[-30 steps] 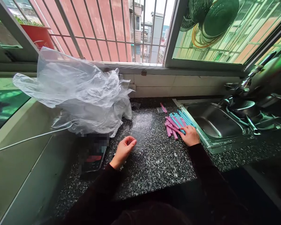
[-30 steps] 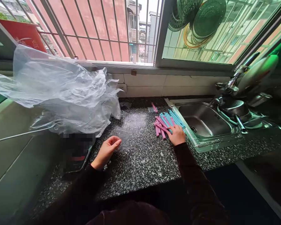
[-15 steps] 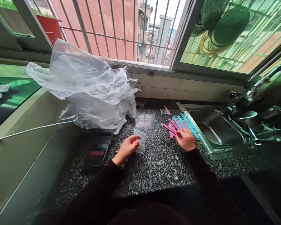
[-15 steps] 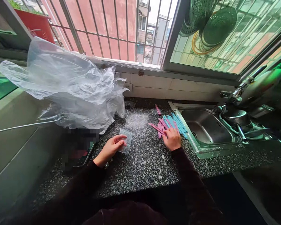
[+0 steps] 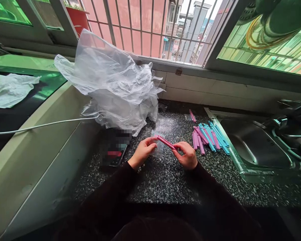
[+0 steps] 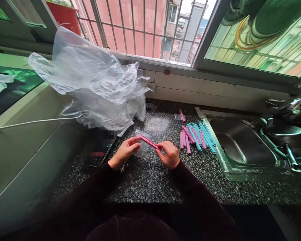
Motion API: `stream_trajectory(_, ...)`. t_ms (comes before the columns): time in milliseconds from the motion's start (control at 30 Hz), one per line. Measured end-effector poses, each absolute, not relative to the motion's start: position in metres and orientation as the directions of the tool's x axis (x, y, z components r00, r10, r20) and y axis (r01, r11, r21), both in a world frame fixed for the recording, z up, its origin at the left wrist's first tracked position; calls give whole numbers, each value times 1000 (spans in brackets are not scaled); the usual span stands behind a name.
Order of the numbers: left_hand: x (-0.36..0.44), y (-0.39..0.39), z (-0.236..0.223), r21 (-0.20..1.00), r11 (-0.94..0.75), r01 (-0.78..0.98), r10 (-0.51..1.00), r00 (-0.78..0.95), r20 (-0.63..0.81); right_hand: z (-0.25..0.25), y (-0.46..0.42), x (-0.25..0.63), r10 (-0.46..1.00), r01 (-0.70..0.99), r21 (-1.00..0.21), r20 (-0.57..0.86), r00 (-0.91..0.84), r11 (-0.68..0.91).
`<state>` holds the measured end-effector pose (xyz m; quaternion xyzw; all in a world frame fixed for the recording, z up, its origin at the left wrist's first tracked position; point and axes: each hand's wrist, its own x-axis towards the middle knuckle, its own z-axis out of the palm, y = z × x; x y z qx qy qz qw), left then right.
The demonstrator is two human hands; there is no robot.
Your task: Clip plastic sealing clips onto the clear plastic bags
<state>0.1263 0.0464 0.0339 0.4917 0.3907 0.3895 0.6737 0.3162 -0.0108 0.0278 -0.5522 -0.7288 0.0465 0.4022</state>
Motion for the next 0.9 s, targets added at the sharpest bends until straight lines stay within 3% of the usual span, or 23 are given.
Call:
stream_trajectory(200,126,46,32,976,192,-107,906,402,-134,30,-14,318,872,740,-563,485,-66,369)
stream_trajectory(333,127,46,27,976,212,-59,851,503,-154,30,-15,313,901,700,-622,428,-73,352)
stream_trajectory(500,128,42,26,979,205,-17,807,568,-159,26,-14,311,972,571,-797,234,-12,199)
stream_trajectory(667,130,42,27,978,208,-33,803,576,-151,22,-12,313,996,457,-885,83,-28,87)
stream_trajectory(900,130,45,28,968,237,-87,838,522,-158,23,-14,311,999,364,-930,53,-5,51)
